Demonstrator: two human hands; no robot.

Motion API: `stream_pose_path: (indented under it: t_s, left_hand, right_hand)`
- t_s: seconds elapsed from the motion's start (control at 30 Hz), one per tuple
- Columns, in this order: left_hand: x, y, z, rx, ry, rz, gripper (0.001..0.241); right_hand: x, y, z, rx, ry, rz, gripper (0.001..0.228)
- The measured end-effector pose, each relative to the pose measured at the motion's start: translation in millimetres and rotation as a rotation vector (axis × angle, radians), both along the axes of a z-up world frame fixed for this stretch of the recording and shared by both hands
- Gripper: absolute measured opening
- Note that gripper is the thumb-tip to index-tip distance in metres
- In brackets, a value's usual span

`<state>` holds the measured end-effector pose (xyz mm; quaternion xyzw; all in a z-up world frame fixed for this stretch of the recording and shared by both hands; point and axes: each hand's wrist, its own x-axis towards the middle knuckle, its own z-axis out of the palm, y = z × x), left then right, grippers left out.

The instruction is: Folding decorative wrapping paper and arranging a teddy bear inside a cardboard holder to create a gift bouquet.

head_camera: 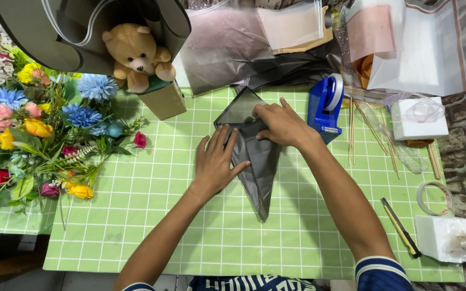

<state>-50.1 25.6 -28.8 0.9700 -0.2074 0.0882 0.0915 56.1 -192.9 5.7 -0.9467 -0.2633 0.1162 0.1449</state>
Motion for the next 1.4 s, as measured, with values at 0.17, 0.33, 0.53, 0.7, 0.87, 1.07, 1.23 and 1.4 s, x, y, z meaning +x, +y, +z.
stream_pose_path:
  t_s: [0.17,0.33,0.53,0.7,0.87,1.07,1.23,1.4]
  left_hand:
    - [3,0,-1,0.037,0.019,0.013,0.079]
    - [17,1,11,0.070,0.051,-0.101,0.085]
    - [37,8,30,-0.068,0.309,-0.080,0.118]
    - [56,45,29,-0.402,0.482,-0.266,0.060]
    - [42,86,33,-0.244,0.479,-0.330,0.015]
    - [1,74,12,0.185,0.127,-0.394,0.039]
    - [-26,49,29,0.013,-0.152,-0.593,0.029]
    - [-53,6,23,0.002,-0.171,-0.639,0.033]
  right_hand:
    - [-3,-14,-2,-0.044,0.066,-0.017,0.032]
    - [-10,-28,11,-0.100,0.089,-0.008,0.019]
    - [-15,-36,8,-0.102,0.094,0.077,0.017]
    - [-39,-25,51,-0.062,0.094,0.076,0.010]
    - [-32,-38,27,-0.070,0.138,0.082,0.012]
    - [-32,-41,27,-0.074,0.185,0.060,0.012]
    - [-28,-42,28,-0.054,0.204,0.056,0.015]
    - [-23,-60,13,0.081,0.185,0.049,0.017]
